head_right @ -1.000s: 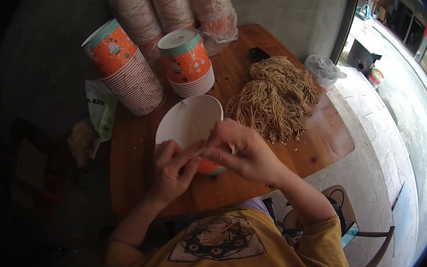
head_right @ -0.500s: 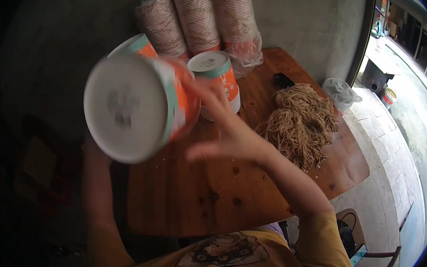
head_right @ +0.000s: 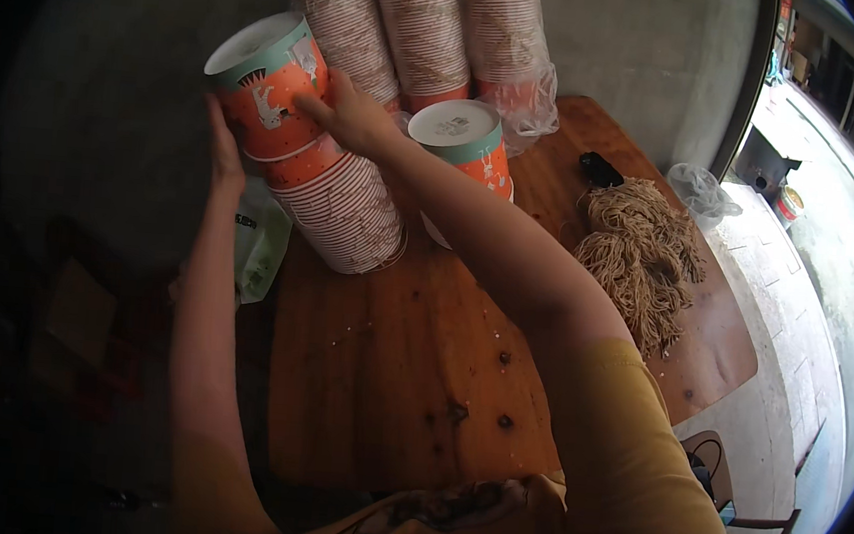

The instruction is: Threading a thin decorative cord through pre-punched holes in paper cups for packaging.

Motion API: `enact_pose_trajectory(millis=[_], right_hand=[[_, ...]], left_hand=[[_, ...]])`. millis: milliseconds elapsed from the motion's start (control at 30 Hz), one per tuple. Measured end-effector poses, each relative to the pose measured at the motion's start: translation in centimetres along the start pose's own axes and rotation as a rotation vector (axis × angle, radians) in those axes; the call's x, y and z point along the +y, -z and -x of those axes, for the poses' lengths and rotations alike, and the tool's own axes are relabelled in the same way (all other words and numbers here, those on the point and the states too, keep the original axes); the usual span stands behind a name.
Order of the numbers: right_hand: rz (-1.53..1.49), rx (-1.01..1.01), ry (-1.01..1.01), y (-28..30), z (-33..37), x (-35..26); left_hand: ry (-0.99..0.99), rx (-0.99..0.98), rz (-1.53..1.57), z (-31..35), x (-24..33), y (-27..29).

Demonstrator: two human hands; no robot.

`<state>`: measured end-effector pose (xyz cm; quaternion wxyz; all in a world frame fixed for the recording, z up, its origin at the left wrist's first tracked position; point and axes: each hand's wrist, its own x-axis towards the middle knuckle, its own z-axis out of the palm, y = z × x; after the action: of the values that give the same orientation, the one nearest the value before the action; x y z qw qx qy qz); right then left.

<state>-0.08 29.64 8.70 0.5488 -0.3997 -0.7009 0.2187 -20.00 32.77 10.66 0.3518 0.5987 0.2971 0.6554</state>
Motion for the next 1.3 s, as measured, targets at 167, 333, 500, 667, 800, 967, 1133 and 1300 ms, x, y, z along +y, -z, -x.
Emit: enact_pose_trajectory(millis=[167,333,500,667,800,967,1133,1300], right_hand=[[0.218,-0.060,-0.139,-1.0,2.5,0.5],[0.221,-0.053,-0.083,-0.1,3.4,2.4],[1.143,-0.119,-0.076,7.4,4.0,2.3],[0.899,-0.363,-0.289,11.4,3.7,5.9],[0.850,-0.287,-0.127,11.7,3.6,4.6],[0.718,-0.295,-0.175,12.6,3.4,1.4],[0.668,-0.144,0.007,13.8,3.3,-2.4],[0.733,0.165,0.274,18.6,7.5,-6.7]], left_hand=[[0.098,0.100,-0.063,1.8,-4.6,1.3],[0.021,0.172,-0.033,4.7,-6.7,0.4],[0.094,0.562,-0.170,13.5,-10.2,1.6],[0.306,0.139,-0.040,22.8,-11.7,-3.6],[0.403,-0.180,-0.050,23.6,-10.5,-7.7],[0.192,-0.307,-0.193,21.9,-11.5,-12.5],[0.163,-0.264,-0.292,20.7,-14.6,-11.2],[-0.233,-0.295,-0.318,19.1,-5.7,-14.6]])
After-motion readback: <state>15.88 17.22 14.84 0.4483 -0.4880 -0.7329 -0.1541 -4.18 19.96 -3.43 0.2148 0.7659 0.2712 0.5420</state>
